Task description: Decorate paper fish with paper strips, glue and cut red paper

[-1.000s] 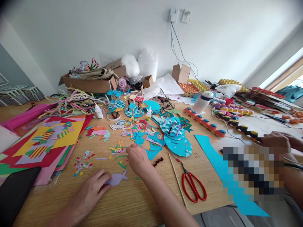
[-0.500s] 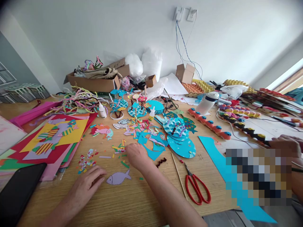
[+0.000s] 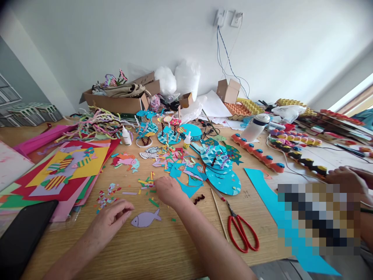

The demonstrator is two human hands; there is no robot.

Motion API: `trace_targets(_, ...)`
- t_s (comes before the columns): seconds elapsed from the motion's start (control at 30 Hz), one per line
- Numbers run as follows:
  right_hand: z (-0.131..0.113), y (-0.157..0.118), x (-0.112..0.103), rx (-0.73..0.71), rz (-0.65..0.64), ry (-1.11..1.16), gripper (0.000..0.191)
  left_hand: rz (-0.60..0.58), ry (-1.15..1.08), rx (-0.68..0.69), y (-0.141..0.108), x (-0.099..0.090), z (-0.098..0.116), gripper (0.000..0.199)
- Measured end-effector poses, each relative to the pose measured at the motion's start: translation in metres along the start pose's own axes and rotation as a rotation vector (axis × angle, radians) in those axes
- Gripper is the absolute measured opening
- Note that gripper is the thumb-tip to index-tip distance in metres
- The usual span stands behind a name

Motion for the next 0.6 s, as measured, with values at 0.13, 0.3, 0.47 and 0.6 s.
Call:
trace_targets(0.13,-0.001,0.0,-0.001,0.005,0.019,0.041,0.025,-0.038,-0.071,-0.082,0.006,0.002,-0.001,0.02)
trace_targets(0.3,0.004,-0.005,-0.011,0.034,0.093,0.136,0.024,-0.002,-0.356,-0.256,0.015,0.008,-0.015,0.017)
trace_targets(0.47,0.002,-0.02,-0.016,0.042,0.151,0.293,0.016,0.008,-0.486,-0.359,0.025,0.016,-0.012,0.037)
trace_targets(0.6,-0.007,-0.034,0.002,0.06,0.181,0.685,0.009,-0.058,-0.548,-0.377,0.028,0.028,-0.003,0.031)
Point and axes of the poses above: each hand's wrist, its own y-axis towards the middle knuckle, its own x-axis out of the palm, z = x × y, the point moved 5 cm from there along y, towards the middle knuckle, and after that the axes turned 8 degrees about z, right-handed, at the moved point
